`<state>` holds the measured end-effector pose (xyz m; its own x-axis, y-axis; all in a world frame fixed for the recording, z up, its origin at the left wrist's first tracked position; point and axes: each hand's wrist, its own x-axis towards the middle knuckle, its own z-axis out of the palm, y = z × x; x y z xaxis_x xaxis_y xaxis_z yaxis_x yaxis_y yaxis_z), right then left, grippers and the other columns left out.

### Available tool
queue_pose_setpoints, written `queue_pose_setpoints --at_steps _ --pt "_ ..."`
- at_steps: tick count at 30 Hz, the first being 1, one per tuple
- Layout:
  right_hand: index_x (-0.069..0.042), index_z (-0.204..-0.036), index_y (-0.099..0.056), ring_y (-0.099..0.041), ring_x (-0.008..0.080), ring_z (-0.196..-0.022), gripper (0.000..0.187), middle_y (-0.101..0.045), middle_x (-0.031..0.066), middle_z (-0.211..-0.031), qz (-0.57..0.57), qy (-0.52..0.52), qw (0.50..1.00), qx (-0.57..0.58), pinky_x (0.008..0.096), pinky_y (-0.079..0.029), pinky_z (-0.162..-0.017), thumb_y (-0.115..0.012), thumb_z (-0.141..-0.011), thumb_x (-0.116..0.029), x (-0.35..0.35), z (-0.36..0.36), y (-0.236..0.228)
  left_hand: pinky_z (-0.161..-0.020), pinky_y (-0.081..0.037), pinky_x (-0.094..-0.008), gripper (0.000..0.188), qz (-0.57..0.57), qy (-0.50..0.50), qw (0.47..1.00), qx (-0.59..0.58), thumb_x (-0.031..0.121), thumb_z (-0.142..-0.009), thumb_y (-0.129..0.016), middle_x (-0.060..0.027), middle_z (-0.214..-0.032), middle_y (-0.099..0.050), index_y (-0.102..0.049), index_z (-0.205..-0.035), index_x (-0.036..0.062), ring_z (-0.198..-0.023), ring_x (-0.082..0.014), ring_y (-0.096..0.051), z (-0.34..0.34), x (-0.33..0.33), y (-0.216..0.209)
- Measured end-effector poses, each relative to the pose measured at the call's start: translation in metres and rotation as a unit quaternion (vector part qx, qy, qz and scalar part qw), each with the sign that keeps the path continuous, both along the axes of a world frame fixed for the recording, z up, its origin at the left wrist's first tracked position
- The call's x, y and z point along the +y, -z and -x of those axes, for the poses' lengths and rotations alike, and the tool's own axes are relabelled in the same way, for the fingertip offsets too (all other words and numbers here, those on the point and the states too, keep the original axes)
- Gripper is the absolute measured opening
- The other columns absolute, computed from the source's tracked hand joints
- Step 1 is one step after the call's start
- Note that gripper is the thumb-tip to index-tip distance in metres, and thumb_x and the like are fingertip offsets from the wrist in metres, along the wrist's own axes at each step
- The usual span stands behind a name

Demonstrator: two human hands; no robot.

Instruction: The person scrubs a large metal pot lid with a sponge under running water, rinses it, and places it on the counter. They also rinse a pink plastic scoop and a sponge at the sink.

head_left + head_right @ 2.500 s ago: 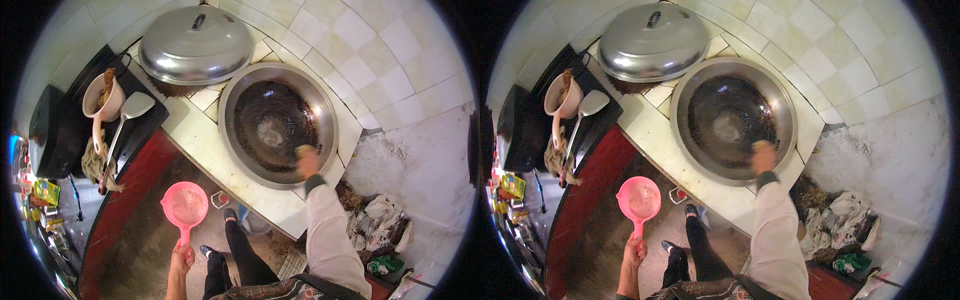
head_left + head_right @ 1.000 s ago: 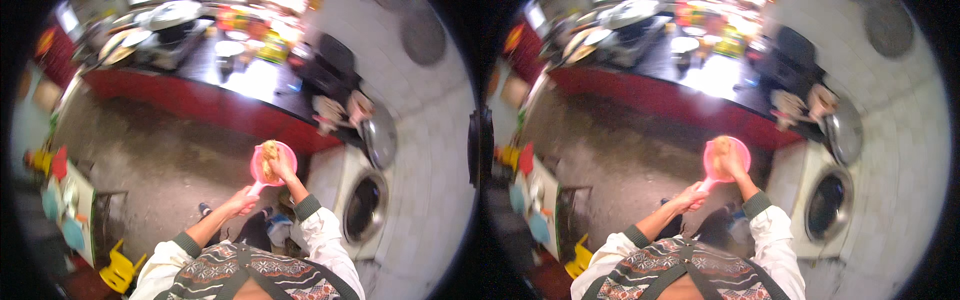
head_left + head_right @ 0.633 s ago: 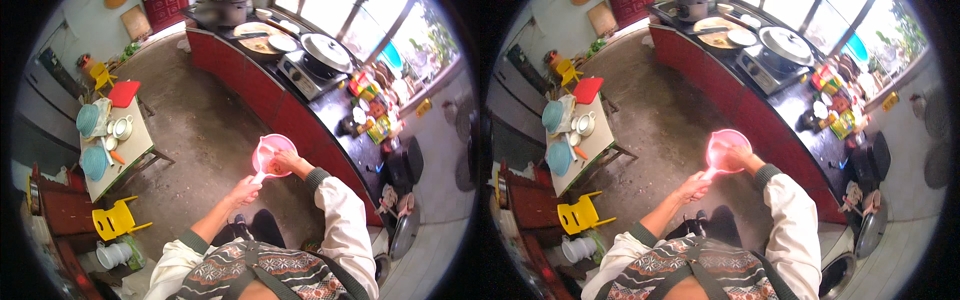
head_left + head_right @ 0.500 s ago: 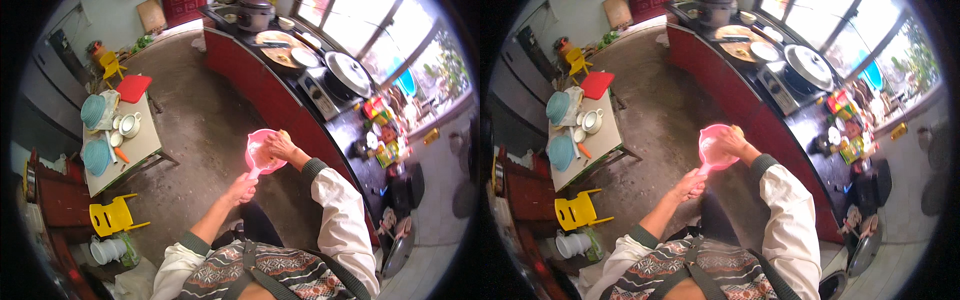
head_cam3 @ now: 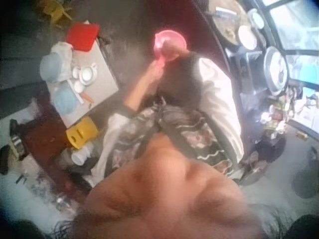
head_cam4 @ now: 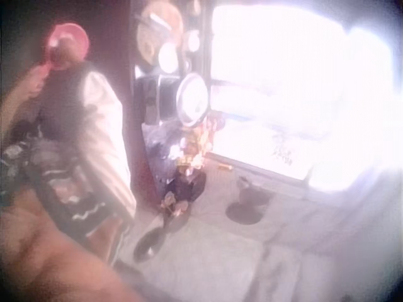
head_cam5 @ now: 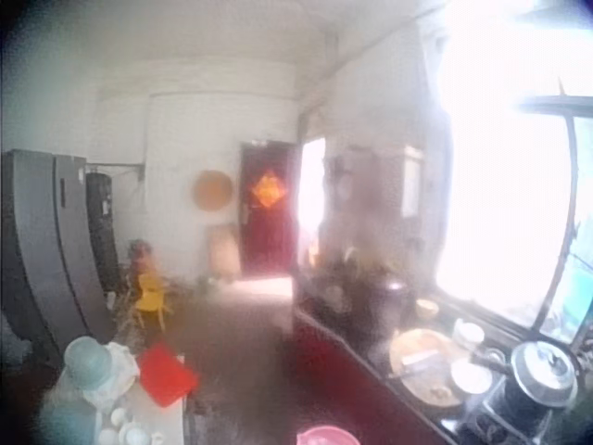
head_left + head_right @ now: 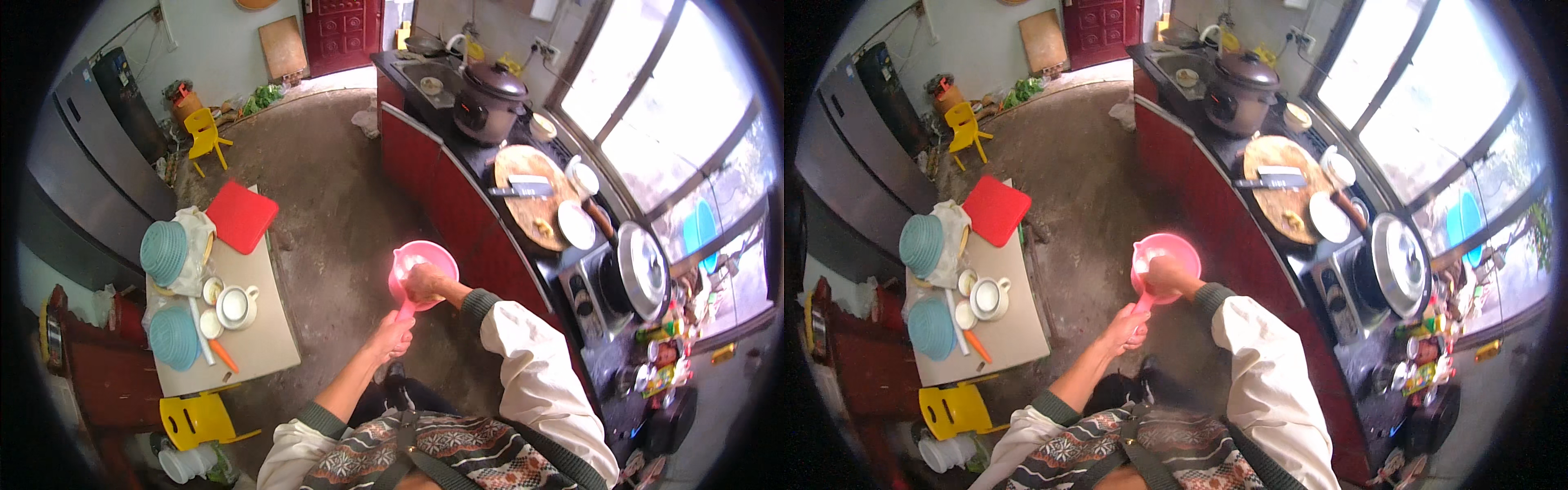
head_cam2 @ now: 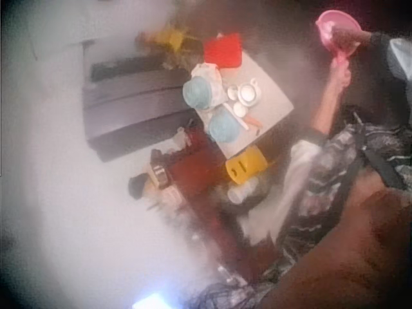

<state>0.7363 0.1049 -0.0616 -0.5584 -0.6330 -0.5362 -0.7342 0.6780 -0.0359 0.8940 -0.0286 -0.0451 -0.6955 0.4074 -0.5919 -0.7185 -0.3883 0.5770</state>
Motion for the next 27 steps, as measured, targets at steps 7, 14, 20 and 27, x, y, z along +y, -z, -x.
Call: queue_pose_setpoints --at_steps 7,14,20,27 --pt "-0.018 -0.094 -0.073 -0.068 0.0308 -0.079 0.02 -0.069 0.0121 -0.094 0.3 0.005 0.949 0.101 0.0438 -0.051 -0.069 -0.062 -0.078 -0.021 -0.086 0.183 0.017 -0.03 -0.022 -0.0224 0.02 0.0 -0.049 0.999 0.021 0.021 -0.095 -0.055 -0.0011 -0.062 -0.044 -0.037 -0.101 0.0149 -0.037 -0.0057 -0.033 0.185 -0.095 -0.002" --pt "-0.02 -0.099 -0.068 -0.064 0.0327 -0.089 0.019 -0.063 0.0077 -0.096 0.144 0.037 0.955 0.257 0.045 -0.052 -0.077 -0.063 -0.081 -0.023 -0.116 0.378 -0.08 -0.03 -0.022 -0.0226 0.019 -0.044 -0.058 0.997 0.04 0.022 -0.095 -0.058 -0.0002 -0.06 -0.043 -0.039 -0.097 0.0167 -0.036 -0.0064 -0.032 0.384 -0.178 -0.01" --pt "-0.006 -0.123 -0.062 -0.067 0.0271 -0.086 0.046 -0.068 0.0078 -0.103 0.531 0.366 0.749 0.151 0.0344 -0.053 -0.078 -0.06 -0.078 0.003 -0.089 0.566 -0.077 -0.031 -0.02 -0.0218 0.016 -0.027 -0.028 0.996 0.077 0.022 -0.095 -0.058 0.0012 -0.058 -0.043 -0.044 -0.092 0.0167 -0.037 -0.0055 -0.033 0.582 -0.203 -0.05" --pt "-0.002 -0.128 -0.053 -0.061 0.0247 -0.104 0.05 -0.061 0.0136 -0.118 0.674 0.681 0.285 0.042 0.0359 -0.05 -0.087 -0.068 -0.082 -0.013 0.005 0.737 -0.02 -0.035 -0.029 -0.0267 0.022 0.202 0.05 0.956 0.206 0.024 -0.092 -0.059 -0.0039 -0.066 -0.05 -0.044 -0.101 0.013 -0.042 -0.0107 -0.042 0.803 -0.17 -0.09"
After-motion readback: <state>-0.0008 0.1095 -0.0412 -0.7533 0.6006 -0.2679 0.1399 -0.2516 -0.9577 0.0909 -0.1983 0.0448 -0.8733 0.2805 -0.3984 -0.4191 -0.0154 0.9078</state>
